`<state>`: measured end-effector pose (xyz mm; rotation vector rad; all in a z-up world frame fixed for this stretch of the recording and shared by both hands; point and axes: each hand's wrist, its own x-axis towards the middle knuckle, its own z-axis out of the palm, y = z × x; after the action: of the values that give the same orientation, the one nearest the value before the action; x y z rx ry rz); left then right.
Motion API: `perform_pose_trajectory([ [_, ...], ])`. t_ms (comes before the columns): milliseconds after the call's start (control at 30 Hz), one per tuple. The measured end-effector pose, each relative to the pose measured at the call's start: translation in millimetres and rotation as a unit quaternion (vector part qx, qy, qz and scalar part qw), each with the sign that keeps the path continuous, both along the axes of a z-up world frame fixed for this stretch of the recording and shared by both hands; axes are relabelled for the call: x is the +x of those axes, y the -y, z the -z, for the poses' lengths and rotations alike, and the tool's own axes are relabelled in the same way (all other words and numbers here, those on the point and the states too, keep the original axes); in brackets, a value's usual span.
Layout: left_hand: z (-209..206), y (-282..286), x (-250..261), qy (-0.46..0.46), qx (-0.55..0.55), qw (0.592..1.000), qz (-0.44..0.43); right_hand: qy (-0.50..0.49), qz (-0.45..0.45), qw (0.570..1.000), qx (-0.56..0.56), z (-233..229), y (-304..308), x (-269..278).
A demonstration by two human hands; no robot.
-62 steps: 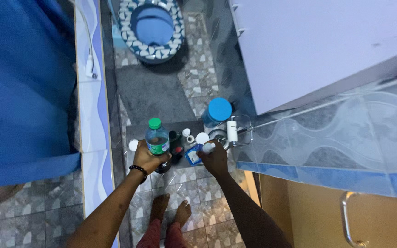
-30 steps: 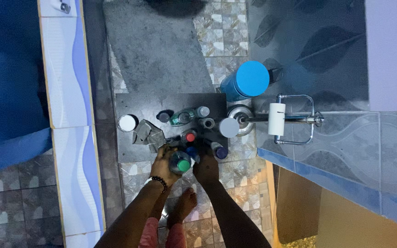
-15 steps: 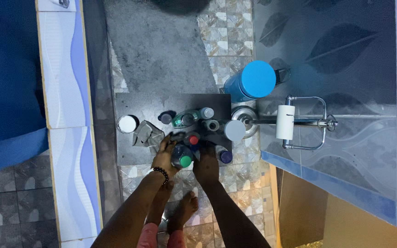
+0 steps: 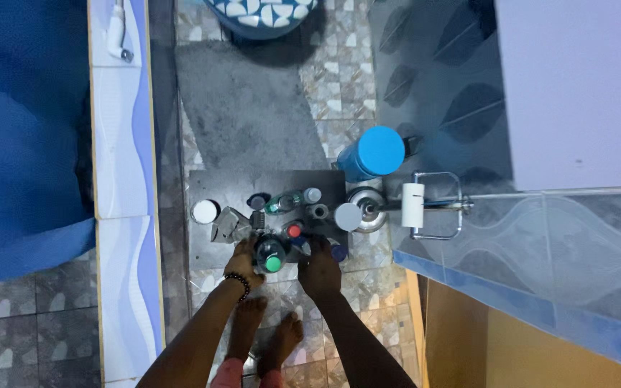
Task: The person picks up and replaces various bottles and containers on a bathroom cabinet and a lower shelf, including mouthwash, lotion, and spray bottles.
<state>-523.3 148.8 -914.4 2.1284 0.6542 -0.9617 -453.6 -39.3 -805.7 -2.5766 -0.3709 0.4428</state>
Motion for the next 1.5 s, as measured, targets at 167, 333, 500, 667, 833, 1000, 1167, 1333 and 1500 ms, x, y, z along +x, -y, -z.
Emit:
perform_pose_trajectory([
  [167, 5, 1, -18, 0.119, -0.011, 0.991, -0.059, 0.020, -0.010, 1.000, -0.003, -23, 11, -2],
  [333, -48, -2, -26, 0.101, 0.004, 0.986, -0.132, 0.088, -0.027, 0.995, 0.023, -73, 19, -10],
  [500, -158, -12, 19, 0.078, -0.129, 0.900, -0.409, 0.098, -0.053, 0.990, 0.088, -143, 21, 2],
  [667, -316, -44, 76, 0.151, -0.475, 0.677, -0.542, 0.093, -0.014, 0.991, 0.092, -223, 5, 34],
  [833, -441, -64, 108, 0.228, -0.703, 0.461, -0.491, 0.045, 0.098, 0.978, 0.180, -322, -17, 75],
  [1000, -535, -69, 128, 0.265, -0.795, 0.392, -0.379, -0.058, 0.151, 0.928, 0.337, -429, -22, 108],
  [1167, -617, -65, 149, 0.275, -0.832, 0.387, -0.288, -0.008, 0.098, 0.899, 0.427, -538, -19, 129],
  [1333, -696, -59, 173, 0.289, -0.843, 0.409, -0.195, 0.067, 0.059, 0.899, 0.429, -632, -13, 140],
  [1500, -767, -41, 202, 0.307, -0.833, 0.449, -0.100, 0.141, 0.032, 0.906, 0.397, -705, 2, 152],
])
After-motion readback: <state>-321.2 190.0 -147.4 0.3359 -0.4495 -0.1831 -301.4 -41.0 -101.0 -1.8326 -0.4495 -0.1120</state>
